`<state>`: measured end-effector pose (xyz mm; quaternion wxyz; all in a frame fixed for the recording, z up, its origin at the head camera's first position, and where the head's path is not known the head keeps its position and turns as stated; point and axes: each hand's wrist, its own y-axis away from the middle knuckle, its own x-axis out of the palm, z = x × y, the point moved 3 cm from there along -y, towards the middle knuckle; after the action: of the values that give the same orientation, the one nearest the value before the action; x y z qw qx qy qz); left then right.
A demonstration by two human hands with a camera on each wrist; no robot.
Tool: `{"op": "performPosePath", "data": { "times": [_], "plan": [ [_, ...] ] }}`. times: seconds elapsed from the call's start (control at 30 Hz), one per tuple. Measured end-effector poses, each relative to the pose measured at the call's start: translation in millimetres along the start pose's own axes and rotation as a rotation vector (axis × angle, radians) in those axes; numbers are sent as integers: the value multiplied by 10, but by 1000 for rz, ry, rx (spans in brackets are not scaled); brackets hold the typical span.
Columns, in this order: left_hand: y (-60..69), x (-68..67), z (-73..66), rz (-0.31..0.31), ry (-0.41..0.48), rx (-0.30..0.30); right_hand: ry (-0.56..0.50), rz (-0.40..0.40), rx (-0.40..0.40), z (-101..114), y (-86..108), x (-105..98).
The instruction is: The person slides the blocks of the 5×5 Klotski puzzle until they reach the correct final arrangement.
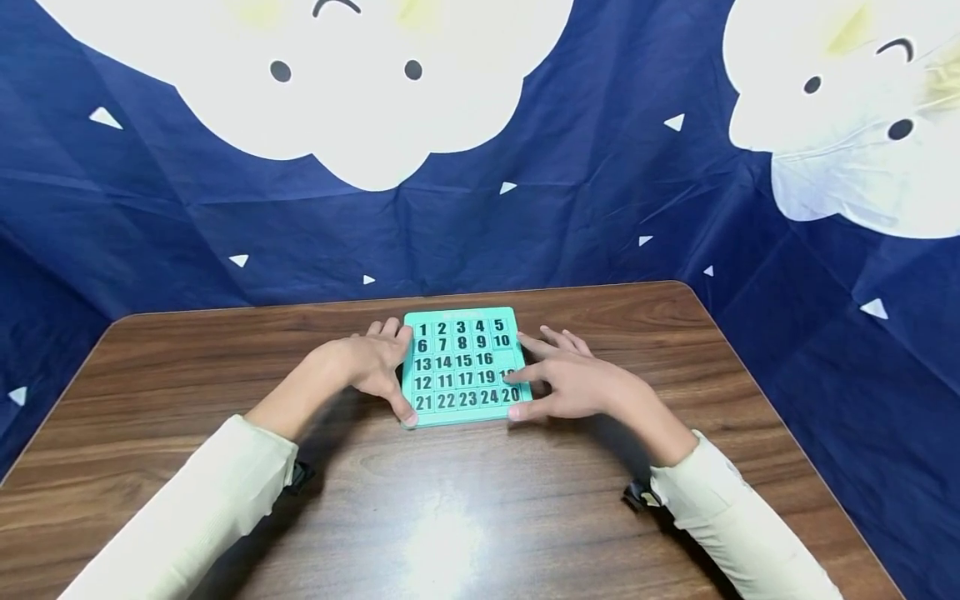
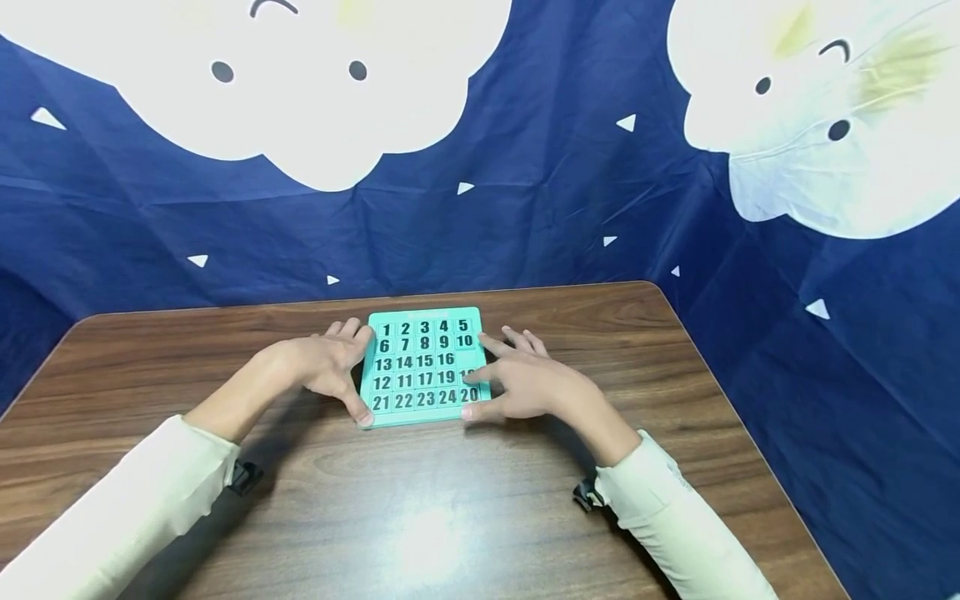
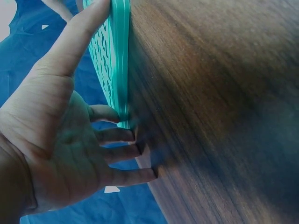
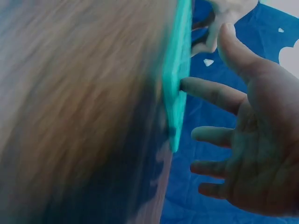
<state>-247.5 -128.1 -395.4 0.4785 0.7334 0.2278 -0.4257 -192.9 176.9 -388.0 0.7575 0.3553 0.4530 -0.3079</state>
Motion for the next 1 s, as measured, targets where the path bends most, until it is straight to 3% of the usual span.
{"op": "performPosePath", "data": {
  "times": [0.13,0.27,0.47,0.67,0.8,1.0],
  "plan": [
    [17,-10,19,-4,2,-12,34,-22,-21,107,-151,-7],
    [20,12,28,-9,15,-13,64,6,-1,123,-278,10],
    [-16,3,-9,-5,20,-2,87,17,89,-33,-173,-87],
    [-50,-19,-27,-3,5,3,60,-7,16,65,-295,-69],
    [-43,-12,-16,-5,8,-2,43,22,-23,178,-425,26],
    [-31,14,-11,-1,14,-16,83,38,37,88,-347,-33]
  ]
}}
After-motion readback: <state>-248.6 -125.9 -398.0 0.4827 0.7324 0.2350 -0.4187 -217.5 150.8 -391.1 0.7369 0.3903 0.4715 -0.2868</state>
